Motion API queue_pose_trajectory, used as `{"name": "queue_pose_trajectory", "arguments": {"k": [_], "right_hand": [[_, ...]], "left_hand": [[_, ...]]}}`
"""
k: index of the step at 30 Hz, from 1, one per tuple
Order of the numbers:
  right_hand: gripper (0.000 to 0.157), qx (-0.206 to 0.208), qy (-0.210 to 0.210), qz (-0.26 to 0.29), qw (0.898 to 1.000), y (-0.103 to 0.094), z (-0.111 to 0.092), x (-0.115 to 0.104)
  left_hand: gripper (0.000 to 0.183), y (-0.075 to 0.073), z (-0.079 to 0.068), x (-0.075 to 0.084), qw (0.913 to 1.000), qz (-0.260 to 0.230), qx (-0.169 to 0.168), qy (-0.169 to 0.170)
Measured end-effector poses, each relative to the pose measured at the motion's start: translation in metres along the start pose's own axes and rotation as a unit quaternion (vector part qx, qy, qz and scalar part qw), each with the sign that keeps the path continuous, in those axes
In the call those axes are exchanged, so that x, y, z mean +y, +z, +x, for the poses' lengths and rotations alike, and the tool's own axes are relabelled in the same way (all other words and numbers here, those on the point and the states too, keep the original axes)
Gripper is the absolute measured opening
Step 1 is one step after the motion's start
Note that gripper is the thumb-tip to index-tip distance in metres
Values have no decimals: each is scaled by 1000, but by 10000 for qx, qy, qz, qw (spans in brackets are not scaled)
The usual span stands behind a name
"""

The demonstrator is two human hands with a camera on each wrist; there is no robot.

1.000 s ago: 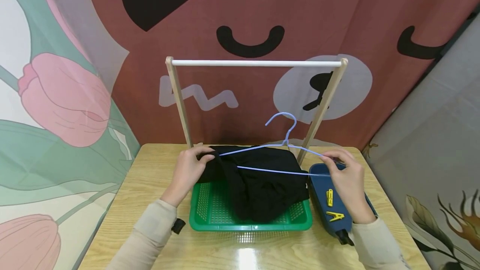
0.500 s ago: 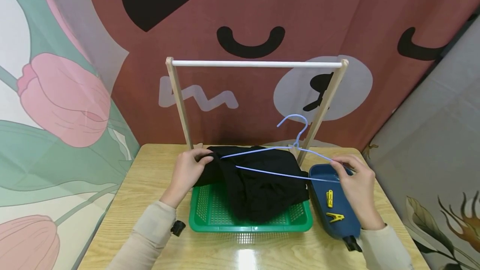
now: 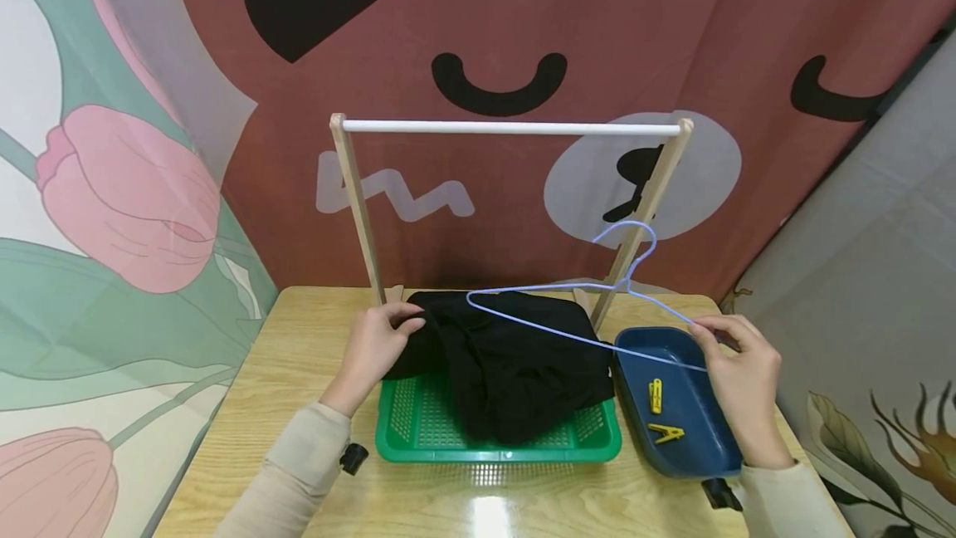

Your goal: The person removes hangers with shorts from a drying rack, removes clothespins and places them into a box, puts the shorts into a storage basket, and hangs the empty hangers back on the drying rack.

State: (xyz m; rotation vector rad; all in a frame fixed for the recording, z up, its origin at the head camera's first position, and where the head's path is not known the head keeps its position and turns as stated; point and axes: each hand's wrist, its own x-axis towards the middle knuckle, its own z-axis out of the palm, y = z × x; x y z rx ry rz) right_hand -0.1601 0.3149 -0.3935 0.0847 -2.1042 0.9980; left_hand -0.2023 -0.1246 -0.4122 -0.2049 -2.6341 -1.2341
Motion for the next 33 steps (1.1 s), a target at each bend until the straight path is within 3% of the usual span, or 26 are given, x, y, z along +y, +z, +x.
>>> {"name": "queue_pose_trajectory", "arguments": {"k": [9,19,26,33], "right_hand": [[9,-56,91,-106,9999,-1,-2,3],[10,-112,73,-3,9999,4,-6,3],[12,-107,67,34,9999,6,-7,2],[12,-141,142,-33,9998,6,-9,1]], "left_hand": [[17,10,-2,4,9952,343,-892,-189],[11,22,-7,2,9803,510,-1907,-87],[10,23,-9,0,9763,485,-2109,18],[7,20,-10,-1,9781,377,-2045,115]]}}
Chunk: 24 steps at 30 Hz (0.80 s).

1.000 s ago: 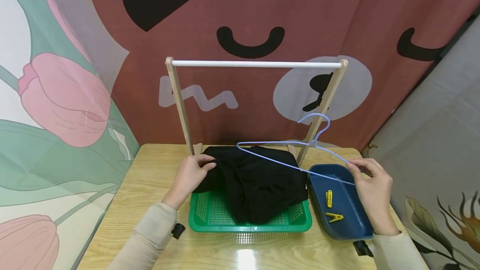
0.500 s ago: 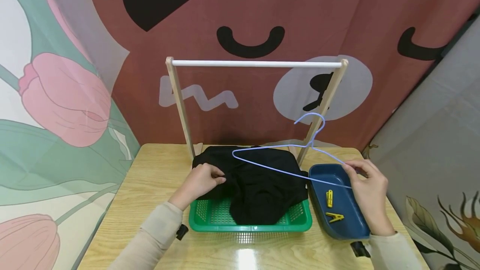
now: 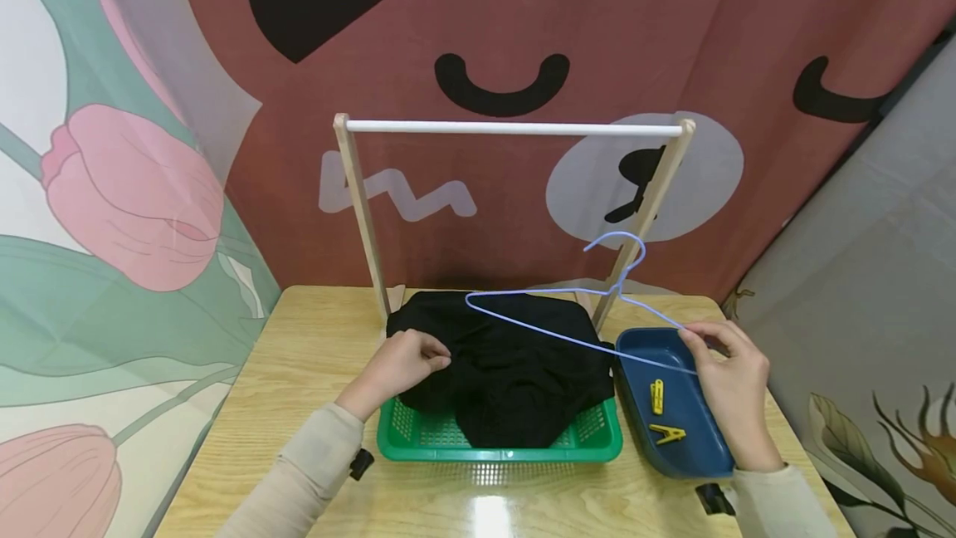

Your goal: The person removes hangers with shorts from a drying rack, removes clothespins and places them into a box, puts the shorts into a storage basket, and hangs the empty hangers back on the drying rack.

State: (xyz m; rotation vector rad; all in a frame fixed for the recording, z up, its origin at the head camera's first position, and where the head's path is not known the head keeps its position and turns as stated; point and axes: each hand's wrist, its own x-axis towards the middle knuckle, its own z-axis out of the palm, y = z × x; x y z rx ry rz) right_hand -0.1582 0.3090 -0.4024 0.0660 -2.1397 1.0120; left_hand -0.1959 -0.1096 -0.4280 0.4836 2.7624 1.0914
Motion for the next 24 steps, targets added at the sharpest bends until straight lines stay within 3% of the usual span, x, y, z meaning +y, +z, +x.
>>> {"name": "queue_pose_trajectory", "arguments": {"k": [8,18,24], "right_hand": [[13,-9,-26,-32,10000,0,-1,0],[11,1,18,-34,10000,0,-2,1],[11,20,-1,33,10000,1,-3,2]], "left_hand": [[9,-2,1,-2,9995,-104,293,-52],[24,-10,1,-6,9919,-299,1102,-563],[32,-17,3,-13,9807,-459,1809,-575]]}}
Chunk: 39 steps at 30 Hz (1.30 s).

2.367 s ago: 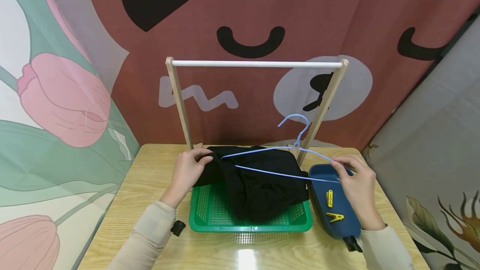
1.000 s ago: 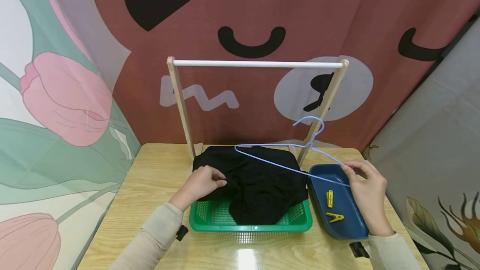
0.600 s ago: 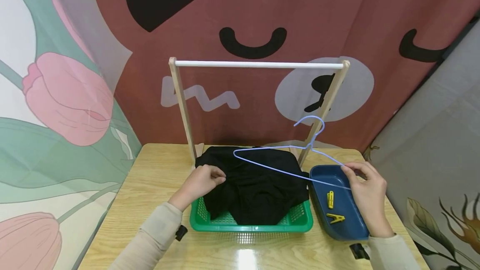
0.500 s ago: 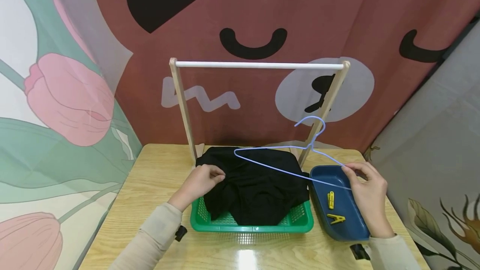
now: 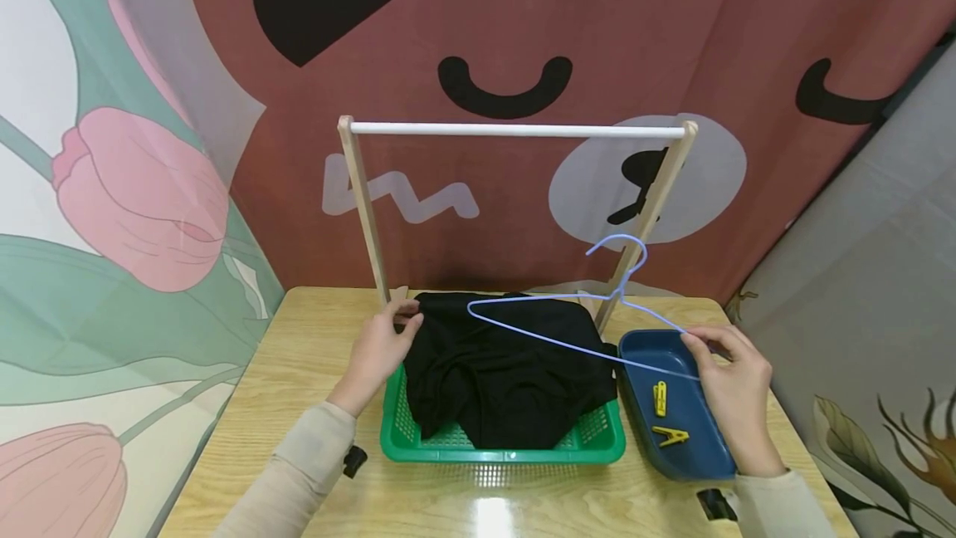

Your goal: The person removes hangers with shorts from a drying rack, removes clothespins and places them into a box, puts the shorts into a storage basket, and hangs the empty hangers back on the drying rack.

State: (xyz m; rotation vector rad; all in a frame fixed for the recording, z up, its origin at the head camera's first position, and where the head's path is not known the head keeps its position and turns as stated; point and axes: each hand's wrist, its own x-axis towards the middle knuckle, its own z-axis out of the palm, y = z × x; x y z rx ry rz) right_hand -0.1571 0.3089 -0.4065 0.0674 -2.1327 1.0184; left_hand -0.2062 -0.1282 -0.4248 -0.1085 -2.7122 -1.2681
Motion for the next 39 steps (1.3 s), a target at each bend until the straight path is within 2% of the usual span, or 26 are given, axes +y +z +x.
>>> {"name": "queue_pose_trajectory", "arguments": {"k": [9,15,20,24,33,39], "right_hand": [[11,9,-34,40,10000,1,-3,5],[11,18,-50,98,9999,2,-4,6],[12,28,-97,150,9998,4,-4,5],[13,33,-73,138,9999,5,-5,6],[11,25,9,87,10000,7,-6,7],[11,43,-13,120,9999,8,-7,6]], "left_hand": [[29,-5,9,-11,9936,-362,1068,-35],[39,-9,19,-16,9839,-880,1557,17],[45,-14,31,-17,9774,-960,1884,-9],[49,-21,40,-17,9745,-1065,1976,46],[52,-39,63,-12,9691,-1537,1931,-2],[52,-45,74,-12,9709,-1603,1778,7]]}}
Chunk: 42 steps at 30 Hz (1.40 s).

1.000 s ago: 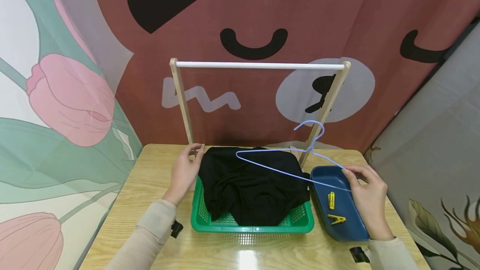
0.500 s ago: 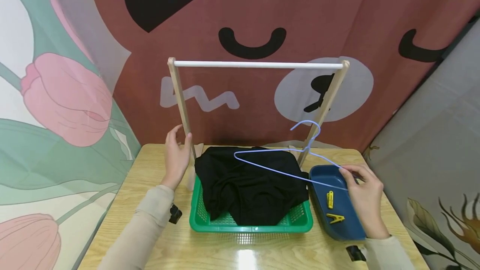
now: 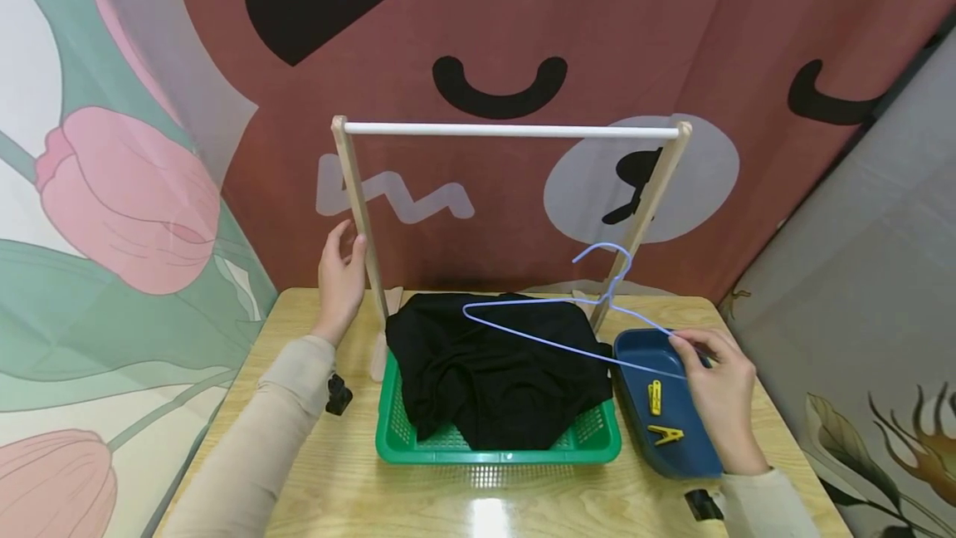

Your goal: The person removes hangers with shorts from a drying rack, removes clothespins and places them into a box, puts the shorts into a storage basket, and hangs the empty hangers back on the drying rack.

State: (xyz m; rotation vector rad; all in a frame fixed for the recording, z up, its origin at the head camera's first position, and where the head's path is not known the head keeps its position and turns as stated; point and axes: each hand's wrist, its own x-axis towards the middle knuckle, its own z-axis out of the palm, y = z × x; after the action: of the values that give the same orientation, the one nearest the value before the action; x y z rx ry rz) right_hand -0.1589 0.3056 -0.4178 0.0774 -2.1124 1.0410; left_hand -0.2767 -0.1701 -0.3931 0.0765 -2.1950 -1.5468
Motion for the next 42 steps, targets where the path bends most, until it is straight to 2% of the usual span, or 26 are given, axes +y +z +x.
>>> {"name": "queue_pose_trajectory", "arguments": {"k": [14,18,22,26,32,42], "right_hand": [[14,-14,-136,187,9997,4,-1,-4],[12,-57,-124,145,9998,7,0,-8],[11,-82,-59,67,9999,12,1,-10],[11,-97,18,28,9999,16,2,-10],[11,-147,-51,7,9999,21,9,-11],[8,-187,-347,464,9981,37,35,-35]], "left_hand": [[59,0,23,4,9988,219,-399,181],[54,0,29,4,9981,326,-441,280],[45,0,34,3,9982,209,-473,287],[40,1,37,2,9984,96,-486,260],[37,3,38,-1,9981,175,-551,205],[37,8,38,-7,9987,-56,-498,-1]]}}
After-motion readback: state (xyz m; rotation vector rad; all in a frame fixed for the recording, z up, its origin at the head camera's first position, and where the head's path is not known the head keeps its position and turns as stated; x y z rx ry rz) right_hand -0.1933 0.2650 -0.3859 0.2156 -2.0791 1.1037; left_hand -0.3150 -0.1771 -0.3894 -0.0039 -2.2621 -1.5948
